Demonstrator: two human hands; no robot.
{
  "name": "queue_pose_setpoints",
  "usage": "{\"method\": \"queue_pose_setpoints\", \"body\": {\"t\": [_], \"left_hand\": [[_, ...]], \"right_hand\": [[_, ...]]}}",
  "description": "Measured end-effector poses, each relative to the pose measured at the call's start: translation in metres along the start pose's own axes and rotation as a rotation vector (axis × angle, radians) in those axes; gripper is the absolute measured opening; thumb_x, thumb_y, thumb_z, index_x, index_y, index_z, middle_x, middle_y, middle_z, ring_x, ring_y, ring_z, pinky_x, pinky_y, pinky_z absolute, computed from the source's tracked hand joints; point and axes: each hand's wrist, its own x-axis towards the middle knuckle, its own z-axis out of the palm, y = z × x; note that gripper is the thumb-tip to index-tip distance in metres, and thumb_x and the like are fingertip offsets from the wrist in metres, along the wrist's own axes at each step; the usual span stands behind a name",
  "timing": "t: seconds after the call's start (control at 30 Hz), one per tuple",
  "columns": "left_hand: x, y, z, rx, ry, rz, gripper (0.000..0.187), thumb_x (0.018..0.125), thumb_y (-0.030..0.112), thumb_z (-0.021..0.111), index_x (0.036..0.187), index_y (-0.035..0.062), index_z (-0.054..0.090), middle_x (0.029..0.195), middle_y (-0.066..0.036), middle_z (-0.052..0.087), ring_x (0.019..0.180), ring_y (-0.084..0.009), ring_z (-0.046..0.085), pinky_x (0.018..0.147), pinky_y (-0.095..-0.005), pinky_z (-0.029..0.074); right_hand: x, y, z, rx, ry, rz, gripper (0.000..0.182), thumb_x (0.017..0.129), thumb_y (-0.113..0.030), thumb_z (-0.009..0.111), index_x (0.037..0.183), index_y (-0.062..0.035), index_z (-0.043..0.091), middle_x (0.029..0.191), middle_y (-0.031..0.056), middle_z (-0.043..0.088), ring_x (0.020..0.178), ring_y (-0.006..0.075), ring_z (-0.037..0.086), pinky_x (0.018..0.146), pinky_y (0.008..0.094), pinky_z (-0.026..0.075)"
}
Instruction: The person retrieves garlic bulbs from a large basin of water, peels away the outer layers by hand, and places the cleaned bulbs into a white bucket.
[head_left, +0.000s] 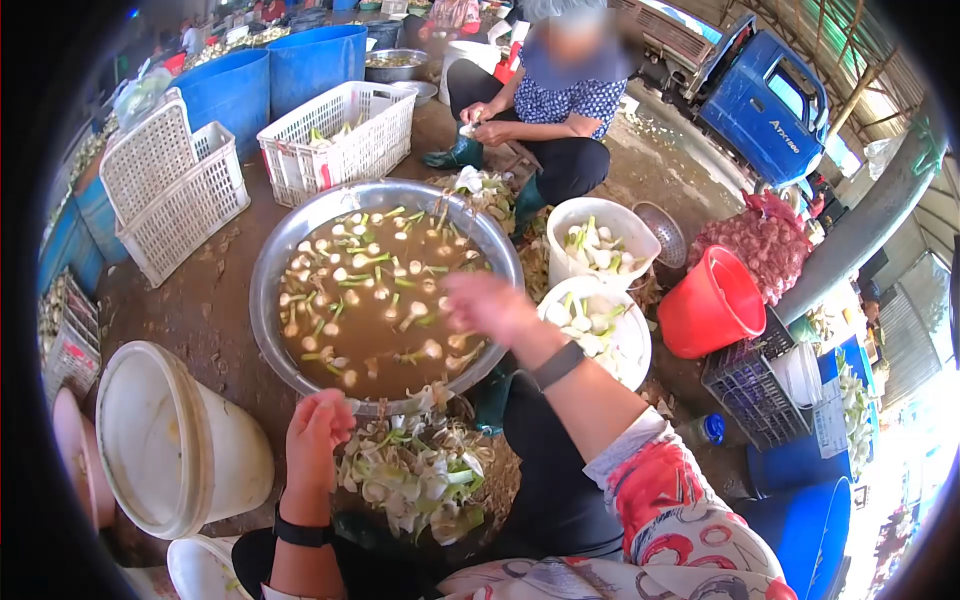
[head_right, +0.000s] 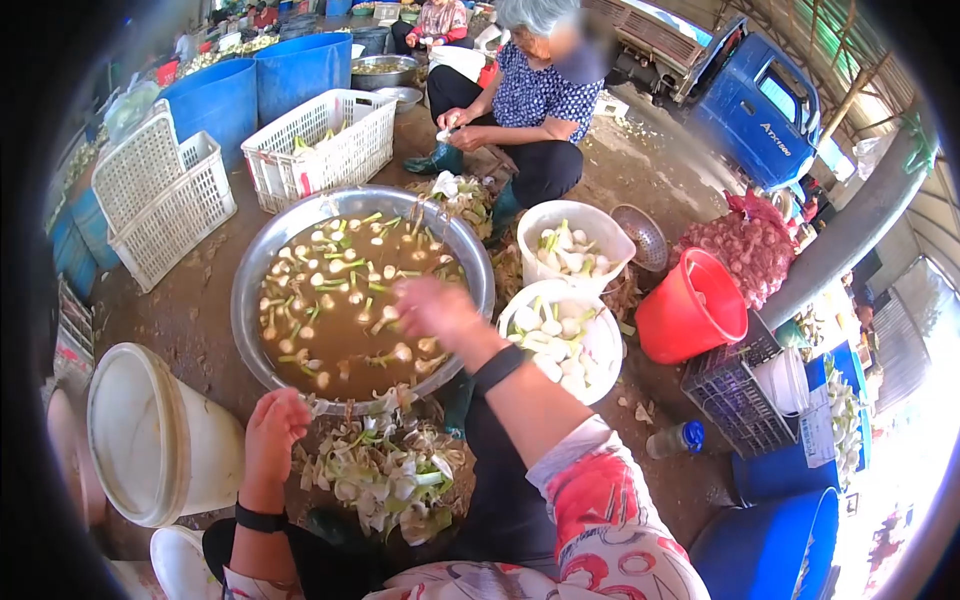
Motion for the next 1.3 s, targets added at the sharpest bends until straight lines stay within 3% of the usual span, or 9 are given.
{"method": "queue_pose_setpoints", "body": {"t": [0.1,0.17,0.2,0.3,0.4,0.53,0.83,0.9,1.3], "left_hand": [[-0.007,0.010,0.024,-0.286,0.014,0.013,0.030,0.086,0.023,0.044,0.108,0.0036,0.047,0.097,-0.007,0.055,0.086,-0.0157,0.052,0.070,-0.0261,0.041],[-0.005,0.002,0.032,0.603,0.015,0.635,0.041,0.088,0.030,0.038,0.118,0.0029,0.041,0.114,-0.008,0.048,0.100,-0.0194,0.045,0.083,-0.0309,0.036],[-0.001,-0.014,0.032,-0.134,-0.238,0.455,0.046,0.089,0.034,0.034,0.121,0.0016,0.038,0.119,-0.010,0.044,0.106,-0.0210,0.042,0.090,-0.0329,0.032],[-0.016,0.009,0.042,0.548,-0.048,0.729,0.039,0.086,0.028,0.042,0.116,0.0020,0.044,0.119,-0.016,0.041,0.110,-0.0279,0.038,0.093,-0.0375,0.029],[-0.008,0.015,0.019,0.781,0.175,0.687,0.036,0.081,0.018,0.051,0.113,0.0042,0.047,0.117,-0.016,0.042,0.110,-0.0298,0.038,0.093,-0.0381,0.030],[-0.038,0.065,0.007,0.686,0.237,0.819,0.026,0.067,0.001,0.058,0.093,0.0043,0.056,0.114,-0.014,0.046,0.111,-0.0273,0.039,0.095,-0.0370,0.029],[-0.167,0.186,0.057,0.189,0.352,1.657,0.029,0.082,0.025,0.050,0.100,0.0033,0.050,0.120,-0.019,0.042,0.115,-0.0330,0.037,0.096,-0.0458,0.026],[-0.183,0.203,0.080,-0.272,0.316,1.846,0.062,0.075,0.050,0.052,0.129,0.0359,0.024,0.141,0.000,0.004,0.129,-0.0271,0.002,0.103,-0.0487,0.002],[-0.200,0.190,0.068,0.026,0.334,1.832,0.057,0.076,0.047,0.052,0.125,0.0323,0.027,0.137,-0.002,0.009,0.126,-0.0269,0.007,0.101,-0.0476,0.006]], "right_hand": [[-0.061,-0.013,0.081,-0.651,-0.296,-0.306,0.029,0.083,-0.025,0.048,0.100,-0.0023,0.052,0.084,0.0116,0.060,0.072,0.0148,0.059,0.061,0.0278,0.048],[-0.072,0.009,0.107,-0.728,-0.387,-0.390,0.030,0.082,-0.025,0.049,0.099,-0.0009,0.052,0.082,0.0145,0.060,0.074,0.0164,0.059,0.062,0.0294,0.047],[-0.064,0.027,0.114,-0.672,-0.471,-0.411,0.030,0.082,-0.026,0.049,0.098,-0.0003,0.052,0.080,0.0155,0.059,0.074,0.0171,0.059,0.062,0.0296,0.046],[-0.072,0.013,0.112,-0.871,-0.406,-0.470,0.029,0.082,-0.024,0.048,0.098,0.0007,0.052,0.079,0.0143,0.059,0.071,0.0183,0.059,0.062,0.0290,0.045],[-0.074,-0.003,0.108,-0.082,-0.395,-0.169,0.027,0.078,-0.020,0.048,0.097,-0.0017,0.054,0.079,0.0173,0.058,0.070,0.0322,0.056,0.064,0.0375,0.045],[-0.081,-0.009,0.098,-0.754,-0.260,-0.677,0.021,0.078,-0.021,0.048,0.087,-0.0047,0.059,0.076,0.0141,0.059,0.065,0.0301,0.056,0.062,0.0355,0.046],[-0.081,-0.014,0.087,-0.717,-0.279,-0.378,0.025,0.082,-0.024,0.048,0.094,-0.0056,0.060,0.076,0.0060,0.062,0.068,0.0139,0.059,0.062,0.0257,0.046],[-0.081,-0.011,0.083,-0.718,-0.279,-0.406,0.025,0.082,-0.024,0.047,0.094,-0.0052,0.060,0.076,0.0058,0.062,0.068,0.0130,0.058,0.062,0.0252,0.046],[-0.084,-0.005,0.076,-0.641,-0.273,-0.358,0.025,0.081,-0.021,0.048,0.092,-0.0007,0.059,0.074,0.0065,0.062,0.065,0.0115,0.059,0.059,0.0238,0.046]]}}
